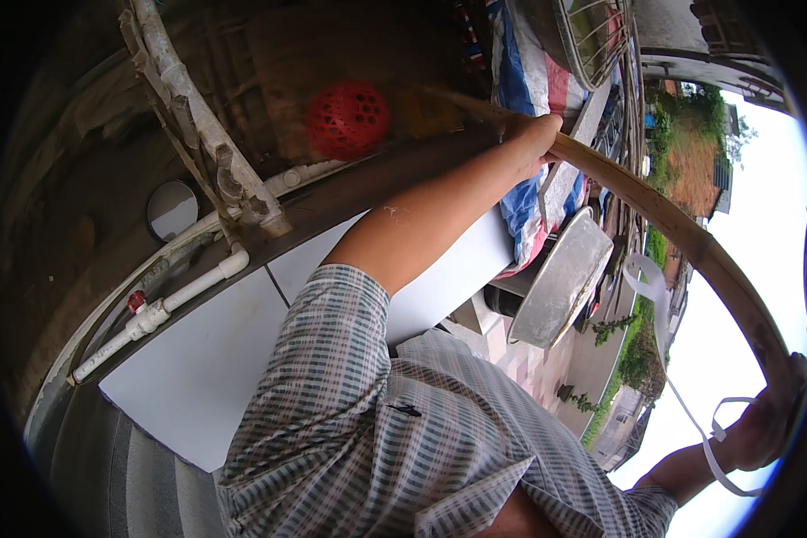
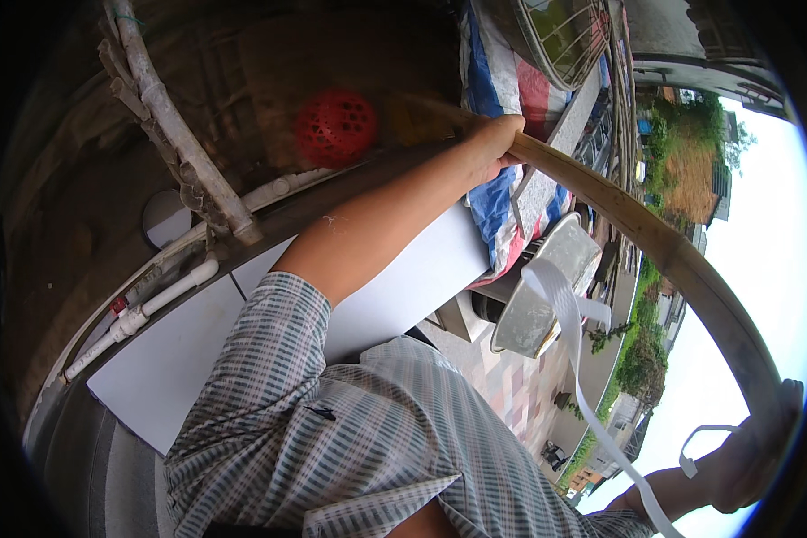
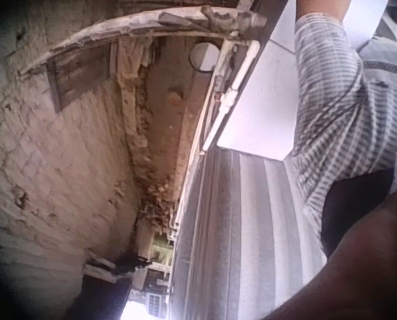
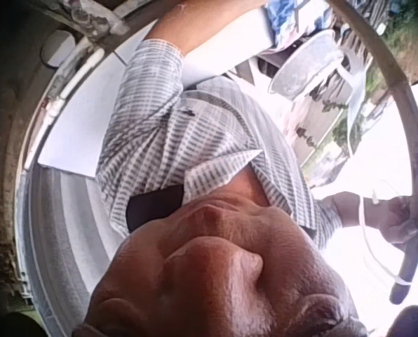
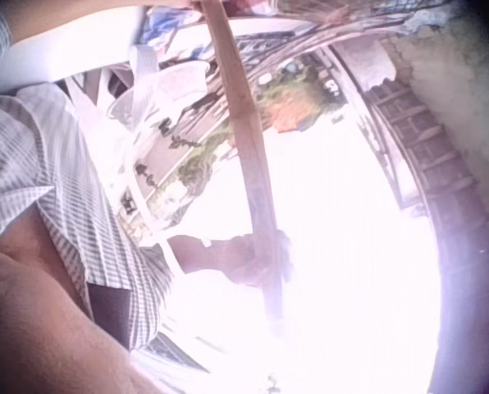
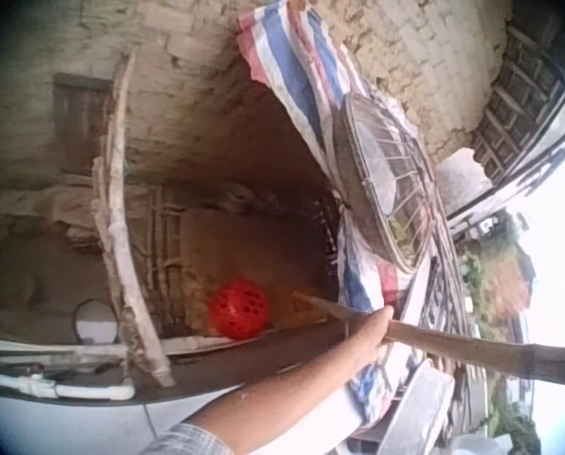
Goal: The person threads a white plastic tie through the holes of a yellow plastic crate, ties it, and secures it. They then walk down a set of stairs and place the crate on a cluttered shelf.
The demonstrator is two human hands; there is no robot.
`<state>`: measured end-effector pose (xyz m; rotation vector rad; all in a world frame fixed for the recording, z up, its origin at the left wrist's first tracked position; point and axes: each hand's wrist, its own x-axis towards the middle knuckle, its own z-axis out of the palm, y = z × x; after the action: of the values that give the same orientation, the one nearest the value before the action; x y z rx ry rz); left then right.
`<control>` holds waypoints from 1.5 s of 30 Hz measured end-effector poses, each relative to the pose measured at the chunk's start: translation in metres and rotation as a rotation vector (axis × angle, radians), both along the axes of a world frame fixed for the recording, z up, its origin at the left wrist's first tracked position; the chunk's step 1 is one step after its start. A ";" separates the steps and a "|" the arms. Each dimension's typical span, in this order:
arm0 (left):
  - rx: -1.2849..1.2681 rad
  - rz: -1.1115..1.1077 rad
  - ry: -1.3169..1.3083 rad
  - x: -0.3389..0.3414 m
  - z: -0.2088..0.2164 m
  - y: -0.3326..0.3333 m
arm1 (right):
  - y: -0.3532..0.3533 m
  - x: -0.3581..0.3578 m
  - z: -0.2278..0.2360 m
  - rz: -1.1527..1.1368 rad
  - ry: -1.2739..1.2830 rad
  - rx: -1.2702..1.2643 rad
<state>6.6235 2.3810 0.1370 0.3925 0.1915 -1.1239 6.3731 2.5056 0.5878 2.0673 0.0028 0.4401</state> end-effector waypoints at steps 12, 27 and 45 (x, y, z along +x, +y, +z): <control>-0.034 -0.089 0.067 -0.004 -0.037 -0.026 | -0.015 0.014 -0.016 0.070 0.038 0.141; 0.070 0.145 -0.117 -0.042 0.031 -0.009 | -0.015 -0.078 0.007 0.089 0.031 0.002; -0.211 0.214 0.137 -0.107 0.064 0.050 | -0.113 -0.338 -0.068 -0.374 -1.841 0.840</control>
<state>6.5163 2.4311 0.2008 0.1042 0.2271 -0.9489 6.0356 2.3929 0.5200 1.4985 -1.8155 2.1255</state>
